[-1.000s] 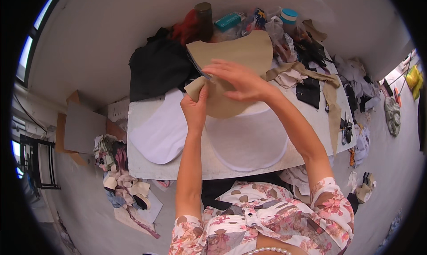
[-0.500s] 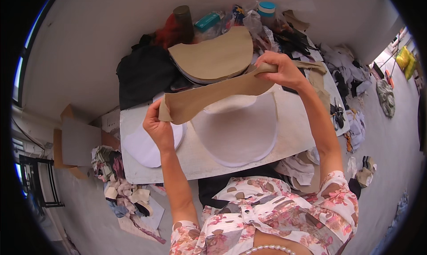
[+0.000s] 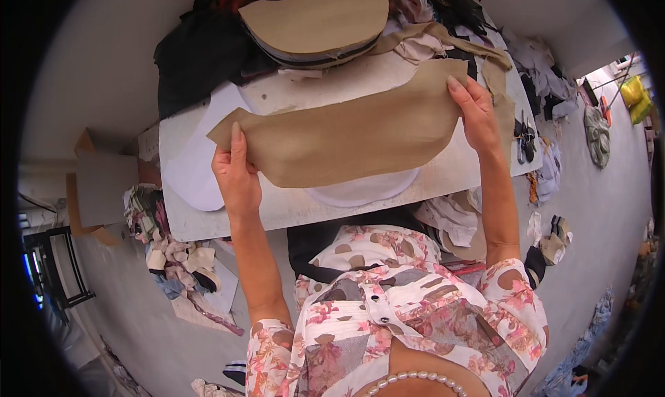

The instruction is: The person repeatedly picks up white fabric pieces and beige paper templates from a table, aligns them, and stacks them into separate piles. The hands handle the items one at a time, smoothing and repositioning them on the work surface.

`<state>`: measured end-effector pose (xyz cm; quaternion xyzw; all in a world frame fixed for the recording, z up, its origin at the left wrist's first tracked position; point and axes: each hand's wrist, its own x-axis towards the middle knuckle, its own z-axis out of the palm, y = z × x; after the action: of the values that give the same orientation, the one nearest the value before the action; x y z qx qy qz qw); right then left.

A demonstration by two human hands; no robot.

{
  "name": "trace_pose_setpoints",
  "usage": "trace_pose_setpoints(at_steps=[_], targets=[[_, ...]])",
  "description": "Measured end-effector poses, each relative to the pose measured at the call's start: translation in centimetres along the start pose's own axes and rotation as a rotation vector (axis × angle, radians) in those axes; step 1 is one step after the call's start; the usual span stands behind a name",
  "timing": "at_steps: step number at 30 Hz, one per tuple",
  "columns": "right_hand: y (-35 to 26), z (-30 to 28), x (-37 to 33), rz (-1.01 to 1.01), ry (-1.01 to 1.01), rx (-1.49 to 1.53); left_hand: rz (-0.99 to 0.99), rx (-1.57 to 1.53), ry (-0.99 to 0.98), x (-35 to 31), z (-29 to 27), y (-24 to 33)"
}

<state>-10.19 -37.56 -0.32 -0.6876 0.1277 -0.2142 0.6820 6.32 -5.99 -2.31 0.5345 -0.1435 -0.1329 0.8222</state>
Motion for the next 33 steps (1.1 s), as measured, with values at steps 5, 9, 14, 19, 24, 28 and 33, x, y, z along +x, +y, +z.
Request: trace_pose_setpoints(at_steps=[5,9,14,19,24,28,33], targets=[[0.9,-0.5,-1.9,0.107,-0.036,0.001,-0.124,-0.041,0.009,-1.5,-0.9,-0.7],[2.3,-0.2,-1.8,0.147,-0.060,-0.036,-0.213,0.010,0.092,-1.0,-1.2,-2.2],[5.2,-0.1,-0.4,0.233,-0.042,-0.142,-0.325,0.179,0.119,0.7,-2.0,-5.7],[10.2,-0.8,1.3,0.044,0.066,-0.730,0.029,0.760,0.171,2.4,-2.0,-9.2],[11.0,0.2,1.1,-0.113,0.225,-0.972,0.073,1.196,0.215,2.8,-1.4,-9.1],[11.5,0.6,1.1,-0.162,0.290,-0.998,0.137,1.306,0.256,3.0,-1.3,-9.8],[11.7,1.0,1.1,-0.120,0.328,-0.988,0.136,1.343,0.287,2.9,-1.0,-10.0]])
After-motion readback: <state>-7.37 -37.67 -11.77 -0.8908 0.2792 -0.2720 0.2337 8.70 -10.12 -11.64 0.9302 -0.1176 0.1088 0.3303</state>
